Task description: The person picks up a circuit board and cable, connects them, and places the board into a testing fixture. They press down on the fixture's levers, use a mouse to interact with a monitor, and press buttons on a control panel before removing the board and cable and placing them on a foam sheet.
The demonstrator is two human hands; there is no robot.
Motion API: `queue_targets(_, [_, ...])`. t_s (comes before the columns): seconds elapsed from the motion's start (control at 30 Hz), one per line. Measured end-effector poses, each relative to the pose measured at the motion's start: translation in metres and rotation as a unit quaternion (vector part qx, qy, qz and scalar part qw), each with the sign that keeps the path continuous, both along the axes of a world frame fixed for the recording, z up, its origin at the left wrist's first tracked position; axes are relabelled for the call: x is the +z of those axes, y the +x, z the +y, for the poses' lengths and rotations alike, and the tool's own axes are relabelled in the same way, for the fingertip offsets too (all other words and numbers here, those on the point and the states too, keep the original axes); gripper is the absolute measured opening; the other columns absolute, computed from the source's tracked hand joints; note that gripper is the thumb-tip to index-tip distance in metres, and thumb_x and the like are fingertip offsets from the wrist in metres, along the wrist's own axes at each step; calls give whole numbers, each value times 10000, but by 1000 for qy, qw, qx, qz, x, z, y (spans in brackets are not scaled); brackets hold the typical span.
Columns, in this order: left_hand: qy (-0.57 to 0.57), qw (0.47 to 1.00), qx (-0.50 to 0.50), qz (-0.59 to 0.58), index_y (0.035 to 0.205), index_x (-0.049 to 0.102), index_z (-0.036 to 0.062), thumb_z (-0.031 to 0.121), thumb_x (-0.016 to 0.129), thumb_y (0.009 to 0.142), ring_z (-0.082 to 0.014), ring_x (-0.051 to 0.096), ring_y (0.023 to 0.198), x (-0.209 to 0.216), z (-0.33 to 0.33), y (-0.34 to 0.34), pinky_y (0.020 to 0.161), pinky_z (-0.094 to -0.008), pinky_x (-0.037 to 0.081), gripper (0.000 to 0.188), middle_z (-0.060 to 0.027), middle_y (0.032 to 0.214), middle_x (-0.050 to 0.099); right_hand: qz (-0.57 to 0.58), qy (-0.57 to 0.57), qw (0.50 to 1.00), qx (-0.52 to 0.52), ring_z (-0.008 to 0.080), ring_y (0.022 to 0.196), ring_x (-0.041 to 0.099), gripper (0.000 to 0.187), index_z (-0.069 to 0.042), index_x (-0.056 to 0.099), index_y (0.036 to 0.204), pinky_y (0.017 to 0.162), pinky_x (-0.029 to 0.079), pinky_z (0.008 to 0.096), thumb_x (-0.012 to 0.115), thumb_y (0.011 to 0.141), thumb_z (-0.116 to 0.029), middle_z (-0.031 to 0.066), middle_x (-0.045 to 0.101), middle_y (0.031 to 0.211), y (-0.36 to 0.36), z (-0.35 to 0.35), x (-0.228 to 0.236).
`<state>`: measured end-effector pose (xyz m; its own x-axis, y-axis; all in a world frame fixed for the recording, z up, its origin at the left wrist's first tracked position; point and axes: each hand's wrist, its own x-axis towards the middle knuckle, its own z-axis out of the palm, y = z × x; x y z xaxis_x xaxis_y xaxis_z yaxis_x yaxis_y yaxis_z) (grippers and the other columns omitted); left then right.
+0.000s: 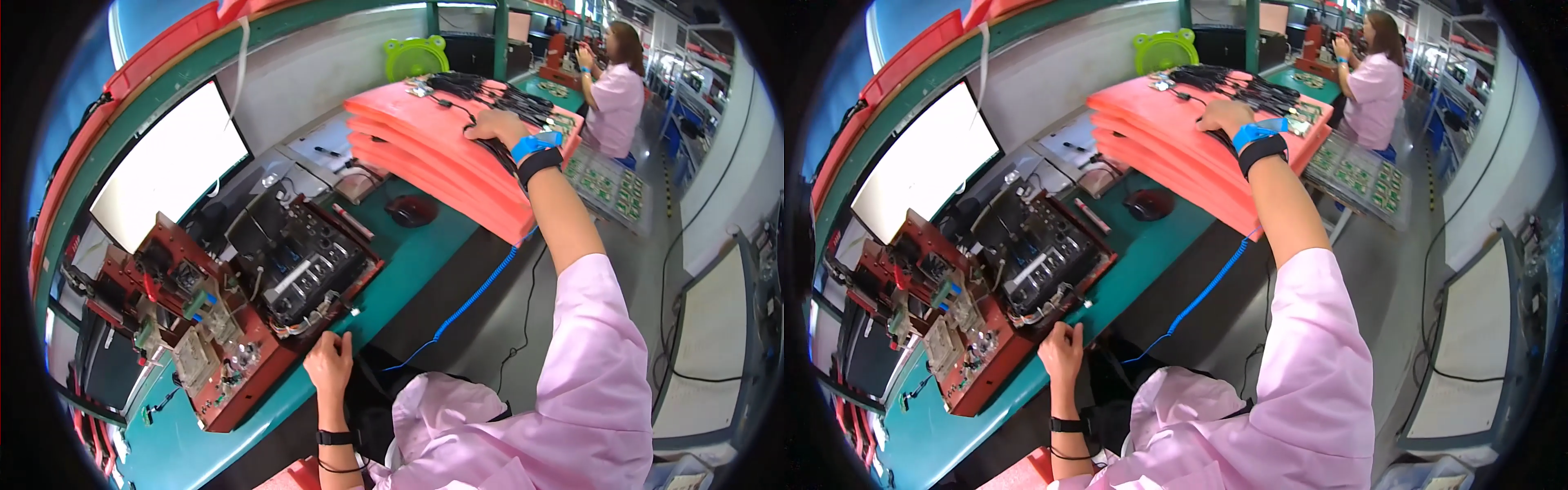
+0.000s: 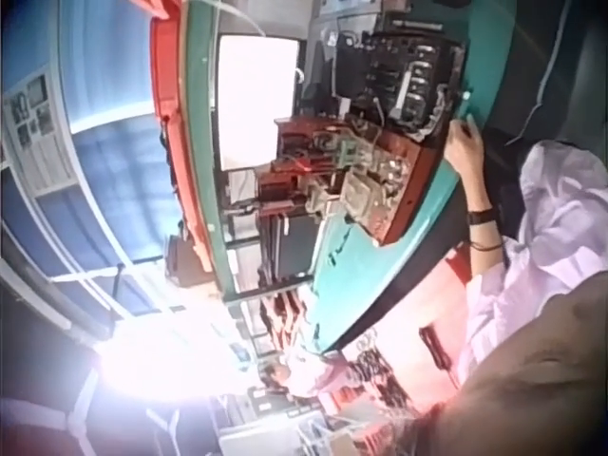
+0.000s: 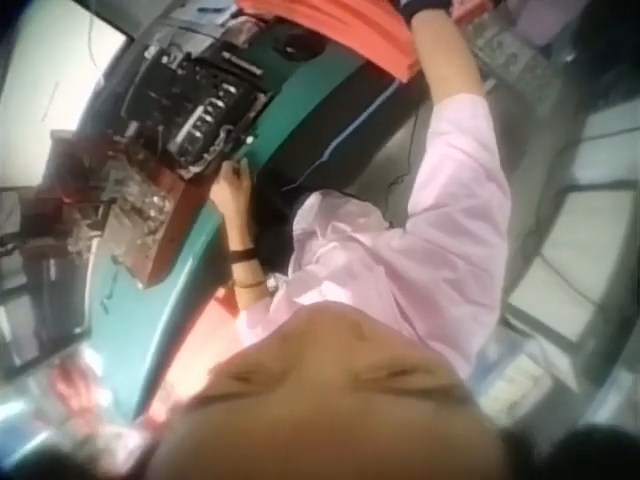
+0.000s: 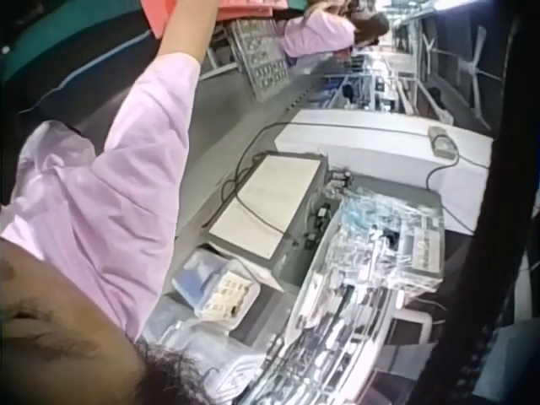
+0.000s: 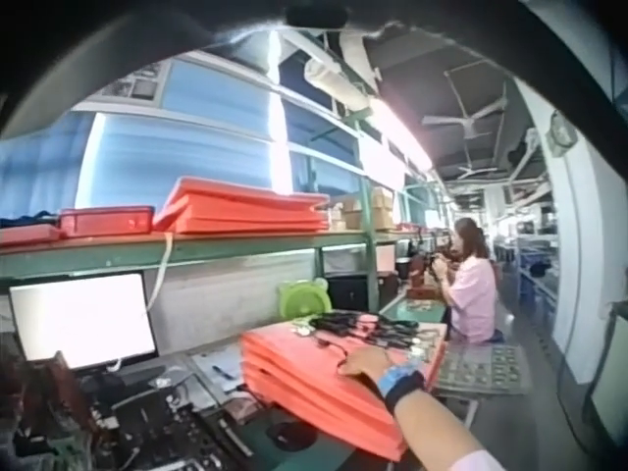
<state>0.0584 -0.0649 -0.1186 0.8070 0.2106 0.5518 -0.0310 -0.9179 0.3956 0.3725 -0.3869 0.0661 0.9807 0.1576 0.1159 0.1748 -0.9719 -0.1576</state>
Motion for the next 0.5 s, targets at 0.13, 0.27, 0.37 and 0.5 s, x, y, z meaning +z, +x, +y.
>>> queue_targets(0.13, [-4, 1000, -17, 0, 615, 456, 59, 194, 634, 755, -288, 518, 474, 0, -5, 9, 429, -364, 385, 265, -99, 525, 501, -82, 48, 995, -34, 328, 877, 593, 395, 26, 615, 912, 739, 467, 403, 537, 736, -318, 215, 607, 933, 66, -17, -23])
queue_targets(0.27, [-6, 1000, -13, 6, 610, 452, 51, 189, 634, 759, -276, 498, 451, -6, 0, 1, 420, -356, 368, 273, -96, 511, 487, -167, 87, 977, -99, 316, 843, 612, 297, -17, 637, 880, 734, 483, 419, 507, 774, -262, 189, 621, 910, 75, 43, -41])
queue_targets(0.37, [-19, 999, -5, 25, 609, 450, 37, 195, 625, 772, -269, 479, 440, -5, 0, 6, 422, -347, 355, 286, -97, 497, 471, -166, 100, 974, -116, 312, 840, 615, 266, -37, 639, 863, 700, 490, 425, 500, 778, -247, 183, 624, 902, 72, 34, -43])
queue_targets(0.5, [-19, 1000, 0, 15, 605, 445, 38, 176, 622, 773, -256, 447, 415, -4, -3, 7, 414, -334, 341, 280, -98, 483, 444, -228, 204, 947, -100, 295, 785, 627, 211, -41, 639, 815, 609, 492, 414, 511, 766, -202, 179, 630, 864, 57, 34, -27])
